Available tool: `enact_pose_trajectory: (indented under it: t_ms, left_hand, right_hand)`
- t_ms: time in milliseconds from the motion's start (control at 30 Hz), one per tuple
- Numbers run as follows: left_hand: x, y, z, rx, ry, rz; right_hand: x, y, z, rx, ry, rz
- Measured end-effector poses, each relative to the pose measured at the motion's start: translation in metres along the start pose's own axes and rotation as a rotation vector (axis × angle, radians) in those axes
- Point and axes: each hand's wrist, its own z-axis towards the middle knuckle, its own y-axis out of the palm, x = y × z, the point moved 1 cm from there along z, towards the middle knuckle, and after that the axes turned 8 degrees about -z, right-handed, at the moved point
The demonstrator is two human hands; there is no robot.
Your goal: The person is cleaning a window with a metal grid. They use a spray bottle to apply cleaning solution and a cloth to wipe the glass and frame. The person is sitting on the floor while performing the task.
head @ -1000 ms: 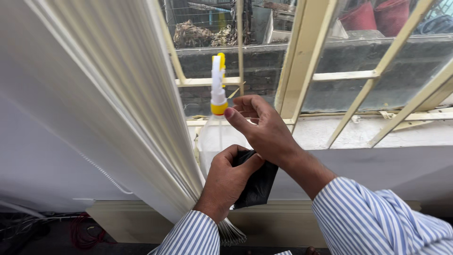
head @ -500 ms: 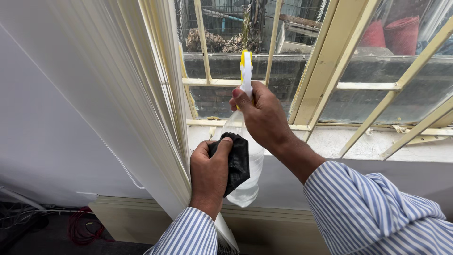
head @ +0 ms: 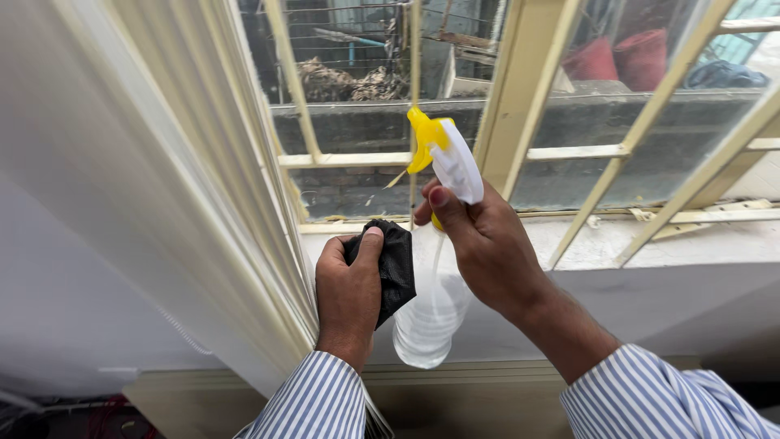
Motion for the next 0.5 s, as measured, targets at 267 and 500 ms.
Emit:
enact_pose_trajectory:
  t_ms: [267,500]
  left_hand:
    - [-0.016,0.047,0.000,-0.121,-0.037,-0.007]
    - [-0.035,0.116,-0.011,-0.264,-0.038,0.024]
  right_hand:
    - [0.019,-0.070,-0.041,0.153,0.073,0.029]
    - [0.037,-0.150,-0.066,0.340,0.133,-0.025]
